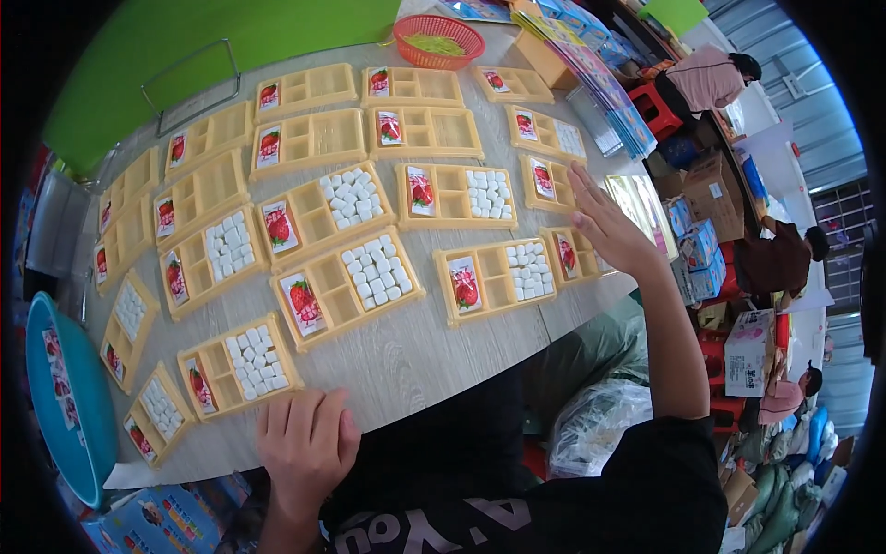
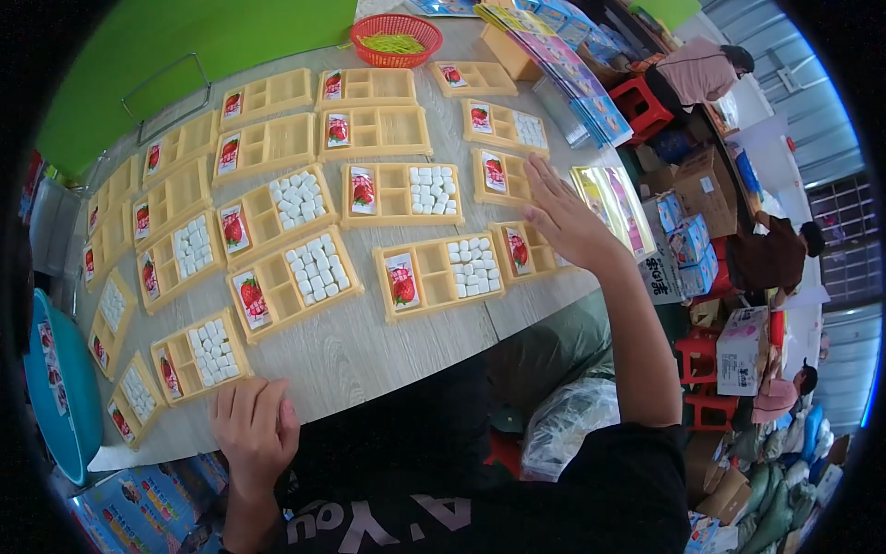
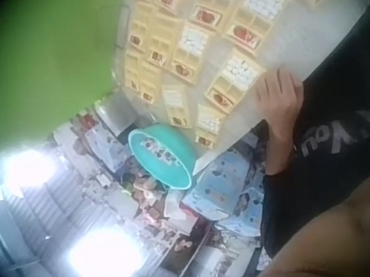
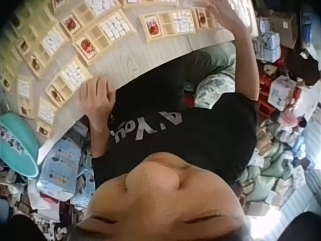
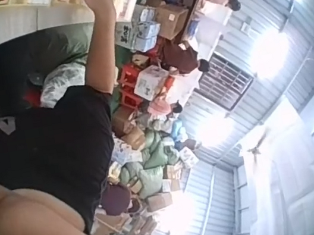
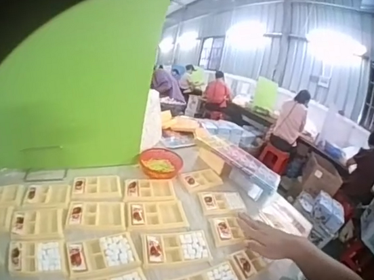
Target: Pack small white items into partitioned yellow plastic trays.
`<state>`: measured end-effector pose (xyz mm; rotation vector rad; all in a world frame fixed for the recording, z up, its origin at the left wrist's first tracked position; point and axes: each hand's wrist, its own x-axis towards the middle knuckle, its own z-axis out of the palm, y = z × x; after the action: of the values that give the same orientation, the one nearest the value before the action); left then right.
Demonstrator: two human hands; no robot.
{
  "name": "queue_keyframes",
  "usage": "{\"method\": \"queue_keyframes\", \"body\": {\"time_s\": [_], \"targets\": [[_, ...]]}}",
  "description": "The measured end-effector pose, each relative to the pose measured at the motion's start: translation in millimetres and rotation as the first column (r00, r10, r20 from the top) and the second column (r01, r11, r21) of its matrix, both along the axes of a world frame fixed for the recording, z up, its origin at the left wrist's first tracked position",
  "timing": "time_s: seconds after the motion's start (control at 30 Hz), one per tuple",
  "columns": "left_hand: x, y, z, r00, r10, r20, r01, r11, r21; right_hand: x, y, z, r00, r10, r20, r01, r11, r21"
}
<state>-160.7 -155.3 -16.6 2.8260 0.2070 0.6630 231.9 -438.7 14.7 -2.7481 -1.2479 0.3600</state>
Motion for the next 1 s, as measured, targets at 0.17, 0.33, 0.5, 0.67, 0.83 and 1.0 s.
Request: {"method": "queue_keyframes", "body": {"time_s": [0.17, 0.33, 0.5, 0.67, 0.83, 1.0], "targets": [[0.3, 0.9, -2.4, 0.999, 0.0, 0.038, 0.0, 1.0, 0.013, -1.8, 5.0, -2.9, 0.996, -0.002, 0.09, 0.007, 0.998, -0.061], [-3.8, 2.2, -3.1, 0.999, 0.015, 0.041, -0.015, 1.0, 0.005, -5.6, 12.2, 0.9, 0.994, 0.027, 0.104, -0.018, 0.996, -0.087], [-1.0, -0.7, 3.0, 1.0, 0.004, 0.021, -0.003, 0.999, -0.034, -16.1, 51.9, 29.5, 0.908, 0.156, 0.39, -0.175, 0.985, 0.014], [-7.3, 1.7, -0.6, 0.999, -0.029, 0.014, 0.03, 0.999, -0.029, -21.1, 160.1, 46.8, 0.893, 0.319, 0.317, -0.388, 0.903, 0.186], [-2.8, -0.6, 0.7, 1.0, -0.019, 0.02, 0.02, 0.999, -0.05, 5.2, 188.0, 17.3, 0.847, 0.439, 0.299, -0.477, 0.876, 0.068], [-2.9, -0.2, -2.2, 0.998, -0.018, 0.056, 0.02, 0.999, -0.041, 2.8, 189.0, 16.9, 0.857, 0.407, 0.315, -0.457, 0.883, 0.104]]}}
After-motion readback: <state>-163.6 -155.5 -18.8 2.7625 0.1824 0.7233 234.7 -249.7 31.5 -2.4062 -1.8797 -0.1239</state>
